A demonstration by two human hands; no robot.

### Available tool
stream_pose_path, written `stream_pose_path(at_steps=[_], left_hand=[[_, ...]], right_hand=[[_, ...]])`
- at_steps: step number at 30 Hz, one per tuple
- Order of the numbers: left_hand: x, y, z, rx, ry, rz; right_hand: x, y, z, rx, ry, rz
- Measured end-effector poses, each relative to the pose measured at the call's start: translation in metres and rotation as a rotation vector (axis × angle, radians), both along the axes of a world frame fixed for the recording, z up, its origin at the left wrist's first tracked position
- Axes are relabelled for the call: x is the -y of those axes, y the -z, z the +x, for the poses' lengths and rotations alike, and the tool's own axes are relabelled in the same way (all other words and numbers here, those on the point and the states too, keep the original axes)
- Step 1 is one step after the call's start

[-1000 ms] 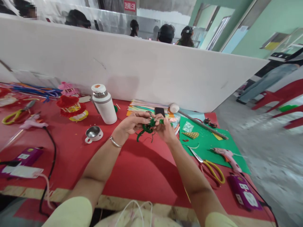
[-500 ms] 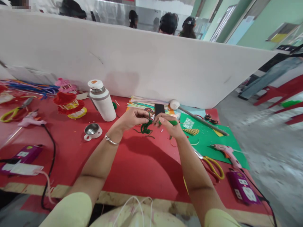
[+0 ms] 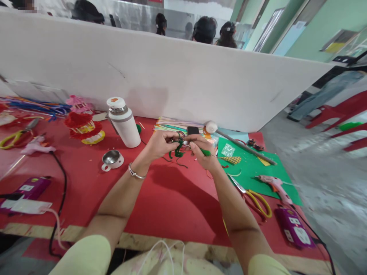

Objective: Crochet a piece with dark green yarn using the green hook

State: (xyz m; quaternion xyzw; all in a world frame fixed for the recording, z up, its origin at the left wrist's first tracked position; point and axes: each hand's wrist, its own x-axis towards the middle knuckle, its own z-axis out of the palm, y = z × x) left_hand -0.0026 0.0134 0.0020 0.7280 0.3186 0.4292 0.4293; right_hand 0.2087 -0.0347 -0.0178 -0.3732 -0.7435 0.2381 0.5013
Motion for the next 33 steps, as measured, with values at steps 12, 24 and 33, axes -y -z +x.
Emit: stream_pose_path(at_steps=[12,24,33], left_hand=[[0.014,-0.008,0.019,0.527,0.086,-0.609],[-0.008,-0.003,-0.01,-0.007,0.169,-0.42],[-0.009,-0.002,-0.017,-0.113,0.274,-0.42]], right_hand=[[0.002,0.023,-0.021,0.102,0.259,0.4],[0.006,-0.008,0.011,0.342,-0.144,0.279],[0.016,-0.019,0.017,0.26,-0.273,0.012]])
